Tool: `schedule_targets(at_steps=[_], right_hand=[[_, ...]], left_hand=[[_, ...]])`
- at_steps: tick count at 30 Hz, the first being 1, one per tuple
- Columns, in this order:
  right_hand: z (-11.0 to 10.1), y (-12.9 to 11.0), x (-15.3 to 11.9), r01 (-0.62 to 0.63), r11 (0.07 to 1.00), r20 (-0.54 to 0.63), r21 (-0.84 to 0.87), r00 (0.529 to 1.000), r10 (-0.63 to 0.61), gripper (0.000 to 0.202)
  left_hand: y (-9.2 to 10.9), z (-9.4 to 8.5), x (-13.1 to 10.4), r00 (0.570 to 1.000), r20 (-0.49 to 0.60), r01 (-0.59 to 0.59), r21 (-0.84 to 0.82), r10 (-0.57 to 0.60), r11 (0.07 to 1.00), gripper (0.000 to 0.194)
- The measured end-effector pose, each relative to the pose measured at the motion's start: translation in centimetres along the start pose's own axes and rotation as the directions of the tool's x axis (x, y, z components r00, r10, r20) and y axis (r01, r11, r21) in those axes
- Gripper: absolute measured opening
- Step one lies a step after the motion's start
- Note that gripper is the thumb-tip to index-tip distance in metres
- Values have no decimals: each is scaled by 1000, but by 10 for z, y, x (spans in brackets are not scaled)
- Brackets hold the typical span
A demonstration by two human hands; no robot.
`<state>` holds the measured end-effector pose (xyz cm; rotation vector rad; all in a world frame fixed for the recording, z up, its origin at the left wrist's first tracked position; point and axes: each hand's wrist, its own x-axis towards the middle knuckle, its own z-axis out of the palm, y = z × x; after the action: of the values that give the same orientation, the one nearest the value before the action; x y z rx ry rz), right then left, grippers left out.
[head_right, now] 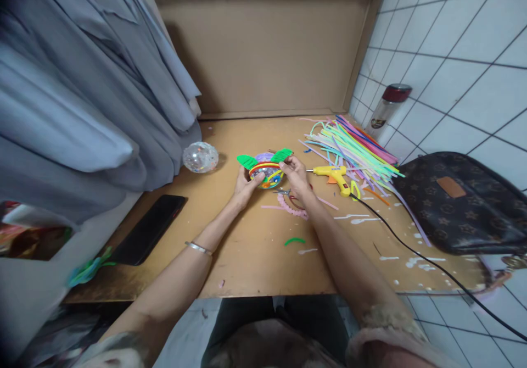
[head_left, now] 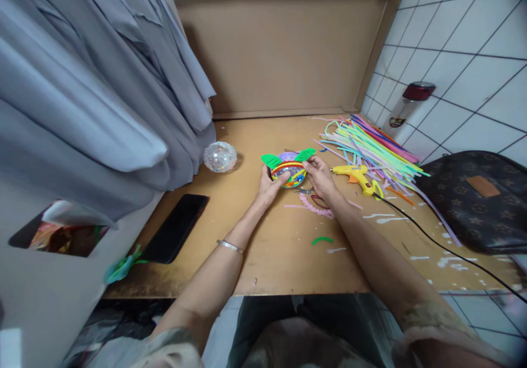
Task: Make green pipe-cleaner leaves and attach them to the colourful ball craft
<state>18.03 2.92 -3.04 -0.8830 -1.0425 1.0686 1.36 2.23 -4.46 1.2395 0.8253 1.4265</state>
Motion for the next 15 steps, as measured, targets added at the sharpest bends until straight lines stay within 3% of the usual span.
schedule_targets(at_steps=[10,15], right_hand=[[9,-1,-7,49,999,46,-13,998,-48,32],[8,-4,-7,8,1000,59,-20,998,-7,25]], left_hand=[[5,1,3,997,-26,73,17,-72,997,104],[6,-2,6,994,-62,87,-14,-88,996,101]])
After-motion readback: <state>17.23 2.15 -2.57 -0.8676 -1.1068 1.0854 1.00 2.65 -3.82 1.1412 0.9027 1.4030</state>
